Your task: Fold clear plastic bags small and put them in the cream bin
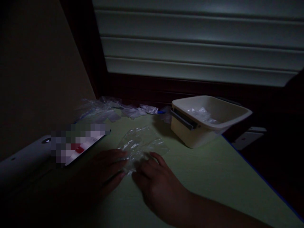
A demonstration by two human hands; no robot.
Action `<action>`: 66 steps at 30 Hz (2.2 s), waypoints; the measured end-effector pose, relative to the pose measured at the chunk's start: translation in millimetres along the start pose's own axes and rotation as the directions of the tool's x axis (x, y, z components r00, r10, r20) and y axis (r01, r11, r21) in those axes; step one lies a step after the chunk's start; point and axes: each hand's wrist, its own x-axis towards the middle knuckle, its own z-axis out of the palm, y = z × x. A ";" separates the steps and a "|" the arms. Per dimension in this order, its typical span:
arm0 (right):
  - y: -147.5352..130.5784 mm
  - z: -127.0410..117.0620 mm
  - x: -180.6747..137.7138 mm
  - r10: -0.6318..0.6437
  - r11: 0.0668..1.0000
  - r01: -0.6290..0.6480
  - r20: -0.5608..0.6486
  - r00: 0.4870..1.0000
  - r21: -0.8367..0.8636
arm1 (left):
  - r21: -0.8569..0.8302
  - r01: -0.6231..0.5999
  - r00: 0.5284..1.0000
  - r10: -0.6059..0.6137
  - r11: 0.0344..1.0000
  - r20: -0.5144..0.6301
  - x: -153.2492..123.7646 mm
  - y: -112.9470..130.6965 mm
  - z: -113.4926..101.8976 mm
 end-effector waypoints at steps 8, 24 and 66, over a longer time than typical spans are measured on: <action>0.4 -0.6 1.3 0.035 0.998 -0.036 0.020 0.999 0.044 | 0.044 0.024 1.000 -0.025 0.999 0.016 -1.1 2.5 -4.2; -0.1 -2.3 1.2 0.164 0.985 -0.171 0.189 0.968 0.025 | 0.105 -0.003 0.995 -0.007 0.994 0.100 9.4 11.5 -13.9; 0.3 -3.9 -0.8 0.136 0.985 -0.154 0.195 0.971 0.082 | 0.028 -0.054 0.989 0.050 0.998 0.142 6.6 8.8 -12.4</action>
